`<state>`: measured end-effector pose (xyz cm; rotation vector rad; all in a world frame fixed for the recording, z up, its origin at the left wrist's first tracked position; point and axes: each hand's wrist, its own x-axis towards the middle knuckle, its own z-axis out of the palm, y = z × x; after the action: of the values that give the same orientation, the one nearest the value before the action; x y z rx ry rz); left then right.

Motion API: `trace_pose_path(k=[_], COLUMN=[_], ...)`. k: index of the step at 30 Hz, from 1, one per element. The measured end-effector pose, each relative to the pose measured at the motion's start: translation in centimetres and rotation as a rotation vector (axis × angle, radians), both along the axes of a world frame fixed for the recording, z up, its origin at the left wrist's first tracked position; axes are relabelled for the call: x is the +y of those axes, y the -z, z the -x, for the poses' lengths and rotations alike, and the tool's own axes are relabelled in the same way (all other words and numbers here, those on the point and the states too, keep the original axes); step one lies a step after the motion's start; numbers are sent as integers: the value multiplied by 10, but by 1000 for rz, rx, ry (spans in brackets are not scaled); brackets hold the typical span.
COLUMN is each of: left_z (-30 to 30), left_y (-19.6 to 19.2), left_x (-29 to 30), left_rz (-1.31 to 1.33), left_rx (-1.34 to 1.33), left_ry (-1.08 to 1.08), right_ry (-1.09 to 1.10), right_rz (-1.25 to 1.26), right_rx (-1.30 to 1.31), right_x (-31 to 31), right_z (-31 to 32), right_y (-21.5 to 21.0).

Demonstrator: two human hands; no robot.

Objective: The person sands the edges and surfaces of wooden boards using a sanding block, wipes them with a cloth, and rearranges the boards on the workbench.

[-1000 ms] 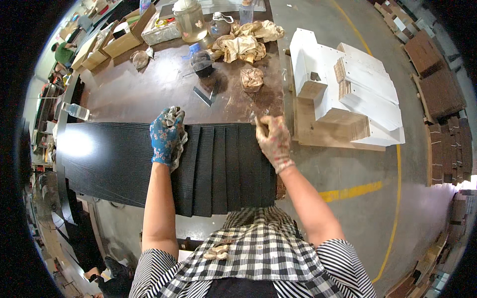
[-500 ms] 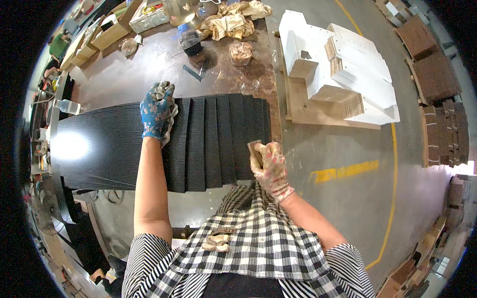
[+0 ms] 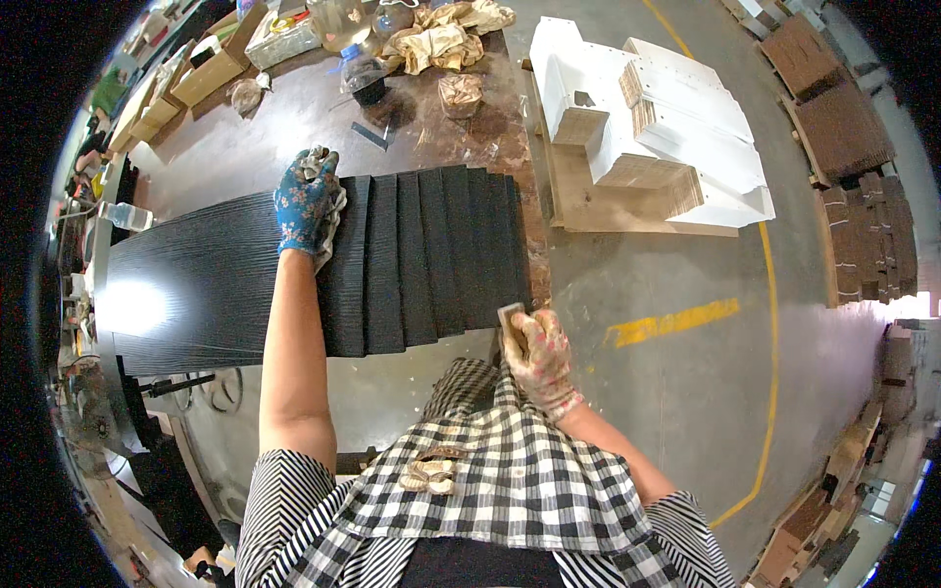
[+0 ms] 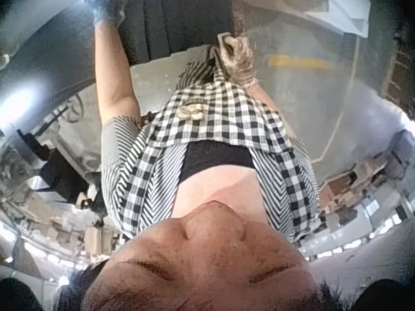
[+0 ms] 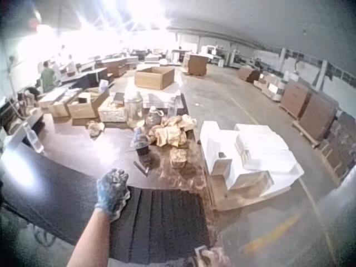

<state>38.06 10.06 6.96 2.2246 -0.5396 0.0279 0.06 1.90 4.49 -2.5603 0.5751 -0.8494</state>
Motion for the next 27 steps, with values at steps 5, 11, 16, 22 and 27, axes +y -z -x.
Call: trace_pose_path(k=[5, 11, 16, 22, 27], left_z=[0, 1, 6, -1, 0], left_y=[7, 5, -1, 8, 5], left_x=[3, 1, 3, 3, 3], left_rz=[-18, -40, 0, 14, 17], left_rx=[12, -23, -16, -29, -36], left_ry=[18, 0, -6, 21, 14], right_ry=[-7, -78, -7, -118, -59], right_rz=[-101, -90, -197, -175, -56], right_rx=[39, 122, 31, 161, 35], right_x=[7, 9, 11, 7, -2], right_z=[15, 11, 3, 15, 0], right_y=[-8, -10, -19, -7, -11])
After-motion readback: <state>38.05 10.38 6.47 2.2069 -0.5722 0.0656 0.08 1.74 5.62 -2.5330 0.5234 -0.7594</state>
